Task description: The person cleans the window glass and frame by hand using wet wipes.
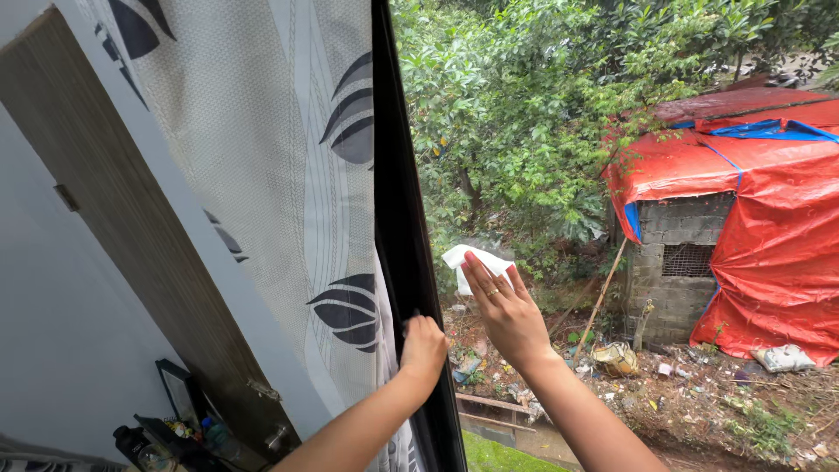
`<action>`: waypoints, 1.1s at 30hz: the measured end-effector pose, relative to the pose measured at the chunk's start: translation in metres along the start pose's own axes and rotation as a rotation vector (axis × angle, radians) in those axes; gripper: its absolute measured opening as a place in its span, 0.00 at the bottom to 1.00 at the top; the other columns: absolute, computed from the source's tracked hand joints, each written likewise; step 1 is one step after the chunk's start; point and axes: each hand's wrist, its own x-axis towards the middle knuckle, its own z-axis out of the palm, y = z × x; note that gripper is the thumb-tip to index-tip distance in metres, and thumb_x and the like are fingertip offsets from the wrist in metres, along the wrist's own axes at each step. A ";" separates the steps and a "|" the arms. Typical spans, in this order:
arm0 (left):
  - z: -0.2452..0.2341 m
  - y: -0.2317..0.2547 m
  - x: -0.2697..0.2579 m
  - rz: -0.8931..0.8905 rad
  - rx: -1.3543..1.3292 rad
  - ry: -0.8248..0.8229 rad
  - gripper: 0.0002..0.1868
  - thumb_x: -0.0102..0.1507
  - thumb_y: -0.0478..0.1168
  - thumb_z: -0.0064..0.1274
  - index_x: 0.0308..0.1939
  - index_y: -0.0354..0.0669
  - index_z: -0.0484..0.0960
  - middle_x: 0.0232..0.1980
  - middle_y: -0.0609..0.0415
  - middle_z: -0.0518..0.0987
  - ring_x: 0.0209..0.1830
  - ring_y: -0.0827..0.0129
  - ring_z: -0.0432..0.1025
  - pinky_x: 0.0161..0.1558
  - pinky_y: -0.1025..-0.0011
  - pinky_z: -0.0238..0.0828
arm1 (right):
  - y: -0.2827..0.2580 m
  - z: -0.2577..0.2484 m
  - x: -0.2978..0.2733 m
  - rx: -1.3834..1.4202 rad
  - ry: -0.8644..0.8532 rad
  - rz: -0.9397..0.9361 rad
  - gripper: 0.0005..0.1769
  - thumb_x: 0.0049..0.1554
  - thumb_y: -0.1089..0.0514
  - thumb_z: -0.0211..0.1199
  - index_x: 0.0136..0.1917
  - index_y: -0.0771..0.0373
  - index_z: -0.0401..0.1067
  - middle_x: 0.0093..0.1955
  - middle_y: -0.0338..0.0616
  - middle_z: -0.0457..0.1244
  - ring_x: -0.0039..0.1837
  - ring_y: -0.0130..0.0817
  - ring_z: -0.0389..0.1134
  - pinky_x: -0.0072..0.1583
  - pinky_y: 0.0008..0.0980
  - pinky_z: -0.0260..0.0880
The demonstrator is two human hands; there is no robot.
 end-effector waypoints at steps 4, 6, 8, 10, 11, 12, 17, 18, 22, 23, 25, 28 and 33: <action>0.008 0.001 -0.008 0.064 -0.065 0.101 0.09 0.58 0.42 0.54 0.32 0.49 0.89 0.35 0.51 0.78 0.44 0.57 0.70 0.47 0.60 0.62 | -0.002 0.001 -0.006 0.042 0.013 0.001 0.40 0.54 0.63 0.54 0.79 0.61 0.54 0.84 0.38 0.44 0.74 0.36 0.60 0.77 0.47 0.49; -0.016 -0.020 -0.004 0.053 -0.013 0.106 0.08 0.56 0.42 0.55 0.31 0.49 0.90 0.36 0.52 0.79 0.47 0.58 0.69 0.48 0.60 0.62 | -0.002 0.001 -0.009 0.033 0.023 -0.001 0.40 0.53 0.63 0.54 0.79 0.60 0.54 0.84 0.37 0.44 0.74 0.35 0.61 0.77 0.46 0.49; -0.047 -0.049 0.001 0.013 0.058 0.143 0.07 0.54 0.41 0.56 0.31 0.48 0.89 0.37 0.52 0.79 0.49 0.59 0.69 0.49 0.62 0.61 | -0.004 0.001 -0.013 0.060 0.020 0.005 0.40 0.54 0.63 0.54 0.79 0.60 0.55 0.84 0.37 0.44 0.74 0.36 0.61 0.77 0.45 0.50; -0.081 -0.082 0.014 -0.128 0.045 0.317 0.07 0.54 0.40 0.56 0.31 0.45 0.87 0.38 0.53 0.77 0.48 0.60 0.68 0.48 0.64 0.60 | -0.006 0.002 -0.016 0.060 0.005 0.013 0.39 0.54 0.63 0.54 0.79 0.60 0.55 0.84 0.37 0.44 0.73 0.36 0.61 0.77 0.46 0.50; -0.098 -0.097 0.022 -0.240 0.013 0.461 0.07 0.53 0.39 0.55 0.30 0.43 0.86 0.39 0.53 0.76 0.47 0.60 0.67 0.46 0.67 0.59 | -0.007 0.002 -0.017 0.056 -0.007 0.021 0.39 0.55 0.63 0.54 0.79 0.60 0.55 0.84 0.36 0.44 0.73 0.36 0.61 0.77 0.46 0.50; -0.113 -0.115 0.031 -0.266 0.120 0.529 0.07 0.51 0.41 0.55 0.30 0.44 0.85 0.38 0.53 0.76 0.47 0.61 0.67 0.48 0.67 0.60 | -0.007 0.003 -0.018 0.059 -0.009 0.018 0.39 0.55 0.63 0.54 0.79 0.60 0.55 0.84 0.36 0.44 0.73 0.36 0.61 0.77 0.46 0.50; -0.144 -0.149 0.046 -0.321 0.277 0.588 0.07 0.52 0.43 0.55 0.28 0.45 0.84 0.33 0.53 0.72 0.43 0.63 0.65 0.48 0.66 0.60 | -0.011 0.004 -0.019 0.077 0.057 0.037 0.38 0.55 0.62 0.54 0.79 0.59 0.55 0.84 0.35 0.45 0.75 0.34 0.60 0.76 0.46 0.52; -0.139 -0.139 0.041 -0.278 0.247 0.583 0.06 0.52 0.42 0.55 0.27 0.46 0.84 0.33 0.55 0.72 0.43 0.63 0.65 0.48 0.66 0.60 | -0.011 0.004 -0.019 0.078 0.059 0.034 0.38 0.55 0.62 0.54 0.79 0.59 0.55 0.84 0.35 0.45 0.75 0.34 0.60 0.76 0.46 0.52; -0.101 -0.099 0.019 -0.167 0.129 0.532 0.04 0.52 0.39 0.55 0.24 0.47 0.83 0.32 0.57 0.72 0.42 0.64 0.65 0.49 0.65 0.60 | -0.011 0.007 -0.018 0.048 0.018 0.048 0.38 0.56 0.61 0.55 0.79 0.58 0.55 0.84 0.34 0.45 0.74 0.34 0.60 0.76 0.46 0.52; -0.088 -0.089 0.012 -0.167 0.128 0.529 0.04 0.52 0.39 0.55 0.24 0.47 0.83 0.32 0.57 0.72 0.42 0.64 0.65 0.49 0.65 0.60 | -0.012 0.008 -0.019 0.069 0.014 0.046 0.38 0.56 0.61 0.55 0.79 0.59 0.55 0.84 0.34 0.45 0.73 0.35 0.61 0.76 0.47 0.52; -0.062 -0.067 -0.001 -0.085 0.070 0.480 0.04 0.52 0.39 0.55 0.24 0.45 0.83 0.30 0.56 0.71 0.41 0.63 0.65 0.45 0.66 0.59 | -0.011 0.009 -0.022 0.062 0.015 0.034 0.38 0.56 0.61 0.55 0.79 0.59 0.55 0.84 0.35 0.45 0.73 0.35 0.61 0.76 0.47 0.52; -0.022 -0.035 -0.022 -0.032 0.071 0.426 0.06 0.52 0.39 0.54 0.26 0.42 0.83 0.30 0.55 0.72 0.40 0.63 0.66 0.44 0.67 0.60 | -0.013 0.012 -0.027 0.051 -0.004 0.025 0.40 0.55 0.62 0.55 0.80 0.59 0.54 0.84 0.36 0.45 0.72 0.35 0.63 0.76 0.47 0.53; 0.009 -0.011 -0.042 0.021 -0.097 0.429 0.06 0.52 0.40 0.54 0.27 0.43 0.82 0.32 0.53 0.72 0.41 0.62 0.66 0.46 0.67 0.62 | -0.018 0.016 -0.036 0.070 -0.025 0.036 0.40 0.54 0.63 0.55 0.80 0.58 0.54 0.84 0.34 0.45 0.71 0.36 0.64 0.75 0.45 0.54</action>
